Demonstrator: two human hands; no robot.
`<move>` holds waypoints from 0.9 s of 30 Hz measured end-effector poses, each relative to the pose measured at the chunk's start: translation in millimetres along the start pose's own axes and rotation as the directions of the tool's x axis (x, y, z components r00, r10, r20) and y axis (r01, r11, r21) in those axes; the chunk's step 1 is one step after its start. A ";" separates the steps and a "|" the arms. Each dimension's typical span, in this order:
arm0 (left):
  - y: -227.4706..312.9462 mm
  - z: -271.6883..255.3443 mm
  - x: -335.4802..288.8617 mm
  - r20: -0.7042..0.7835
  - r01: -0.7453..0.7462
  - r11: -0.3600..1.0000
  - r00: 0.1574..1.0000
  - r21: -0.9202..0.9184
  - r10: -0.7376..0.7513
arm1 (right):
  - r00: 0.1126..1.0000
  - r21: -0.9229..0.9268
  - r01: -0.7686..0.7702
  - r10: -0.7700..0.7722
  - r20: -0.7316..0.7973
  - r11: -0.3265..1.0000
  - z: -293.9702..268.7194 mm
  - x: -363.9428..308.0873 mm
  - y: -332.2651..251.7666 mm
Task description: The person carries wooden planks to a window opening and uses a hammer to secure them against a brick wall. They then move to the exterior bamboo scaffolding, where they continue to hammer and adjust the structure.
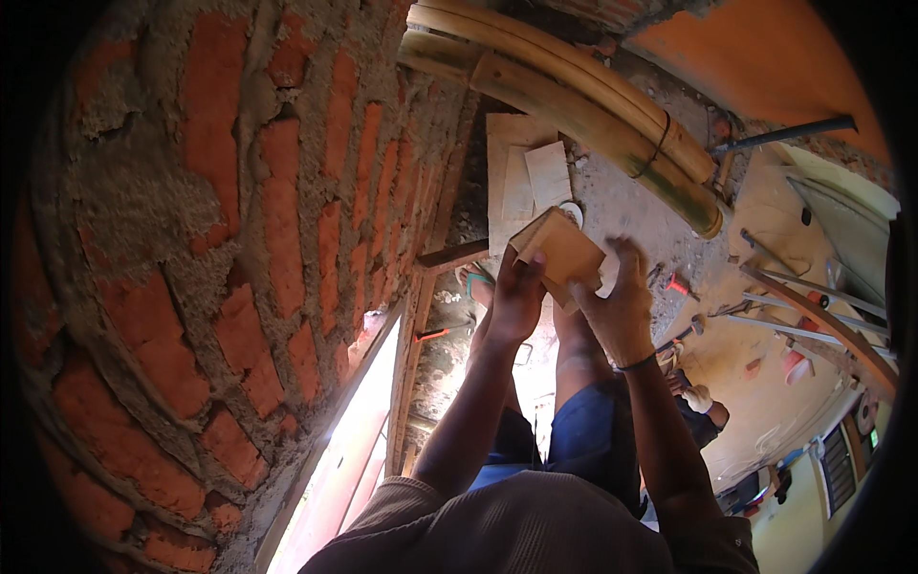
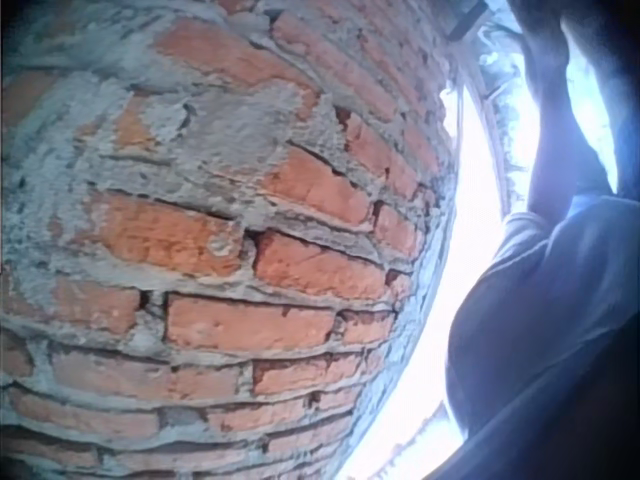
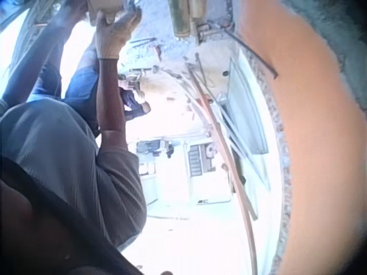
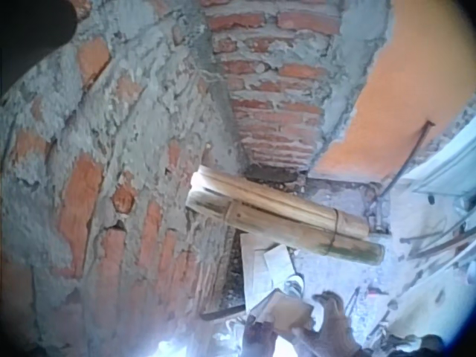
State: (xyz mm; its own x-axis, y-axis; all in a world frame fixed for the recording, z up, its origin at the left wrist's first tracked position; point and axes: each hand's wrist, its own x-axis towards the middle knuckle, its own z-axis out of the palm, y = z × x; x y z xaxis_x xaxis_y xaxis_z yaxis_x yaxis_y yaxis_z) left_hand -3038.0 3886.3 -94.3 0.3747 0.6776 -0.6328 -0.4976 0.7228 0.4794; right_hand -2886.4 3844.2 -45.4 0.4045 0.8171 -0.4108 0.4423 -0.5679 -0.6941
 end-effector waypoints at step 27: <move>17.6 14.8 -17.1 -0.263 0.183 0.651 0.965 0.736 0.026 | 0.994 0.017 -0.091 0.090 0.056 0.996 4.0 2.8 -30.0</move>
State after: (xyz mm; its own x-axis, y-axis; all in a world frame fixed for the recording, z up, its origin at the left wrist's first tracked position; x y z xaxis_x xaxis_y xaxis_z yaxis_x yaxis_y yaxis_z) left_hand -3041.6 3889.5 -66.0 0.1429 0.6371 -0.7574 0.3204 0.6942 0.6445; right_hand -2901.7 3863.9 -28.1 0.3973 0.7671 -0.5036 0.3904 -0.6380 -0.6638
